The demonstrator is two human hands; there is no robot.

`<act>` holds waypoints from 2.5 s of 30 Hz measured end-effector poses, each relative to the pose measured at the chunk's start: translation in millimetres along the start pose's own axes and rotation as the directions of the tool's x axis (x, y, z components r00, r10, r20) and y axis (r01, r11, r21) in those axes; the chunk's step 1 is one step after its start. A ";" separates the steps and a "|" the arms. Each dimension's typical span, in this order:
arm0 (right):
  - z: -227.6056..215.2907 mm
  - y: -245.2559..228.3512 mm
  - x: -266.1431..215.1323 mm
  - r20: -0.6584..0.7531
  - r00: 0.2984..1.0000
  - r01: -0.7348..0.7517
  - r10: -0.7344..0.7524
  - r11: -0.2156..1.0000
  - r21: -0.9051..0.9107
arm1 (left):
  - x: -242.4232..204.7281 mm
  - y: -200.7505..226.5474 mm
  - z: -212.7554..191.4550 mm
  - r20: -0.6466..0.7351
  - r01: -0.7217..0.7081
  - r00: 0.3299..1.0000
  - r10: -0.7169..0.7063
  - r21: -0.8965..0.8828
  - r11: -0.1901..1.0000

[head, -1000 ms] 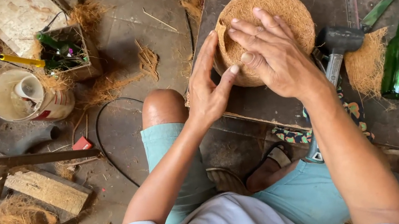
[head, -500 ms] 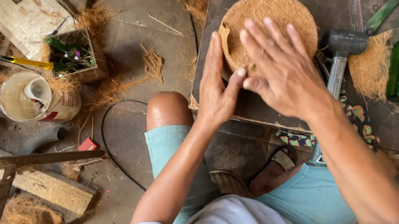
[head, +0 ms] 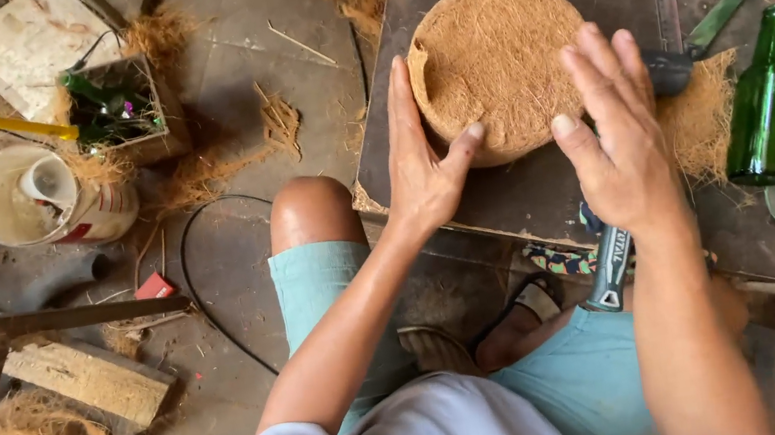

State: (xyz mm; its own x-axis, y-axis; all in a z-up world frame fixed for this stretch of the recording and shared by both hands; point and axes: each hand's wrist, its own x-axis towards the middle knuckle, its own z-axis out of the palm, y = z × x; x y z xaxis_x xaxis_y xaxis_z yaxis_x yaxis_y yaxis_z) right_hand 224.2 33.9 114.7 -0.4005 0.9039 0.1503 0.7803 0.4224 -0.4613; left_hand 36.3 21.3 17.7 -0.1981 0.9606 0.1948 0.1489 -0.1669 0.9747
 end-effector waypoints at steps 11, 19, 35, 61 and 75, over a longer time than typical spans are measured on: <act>10.7 33.1 -28.9 -0.061 0.756 -0.652 0.651 0.742 -0.159 | 10.5 -18.4 -26.2 0.238 -0.125 0.966 0.100 0.090 0.988; 16.2 89.8 -30.0 -0.092 0.800 -0.600 0.593 0.791 -0.119 | 17.3 -9.6 -32.1 0.182 -0.145 0.976 0.121 0.128 0.981; -34.8 -25.9 -48.8 0.026 0.938 -0.344 0.346 0.917 0.200 | 39.3 -46.6 -29.8 0.263 -0.262 0.939 0.221 0.132 0.956; -27.5 -45.4 16.5 0.193 0.955 -0.121 0.225 0.890 -0.439 | 36.1 -53.1 -27.0 0.236 -0.315 0.937 0.256 0.263 0.912; -26.4 -36.0 19.6 -0.314 0.830 0.355 -0.462 0.870 -0.342 | 35.3 -38.8 -30.7 0.238 -0.264 0.951 0.198 0.292 0.919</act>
State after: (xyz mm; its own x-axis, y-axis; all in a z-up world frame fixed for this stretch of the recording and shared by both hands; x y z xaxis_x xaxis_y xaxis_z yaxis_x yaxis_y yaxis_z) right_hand 200.9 38.1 157.4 -0.5415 0.5760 0.6123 0.7014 0.7111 -0.0487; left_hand -6.2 54.9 -9.9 0.0716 0.9334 0.3516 0.4717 -0.3423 0.8126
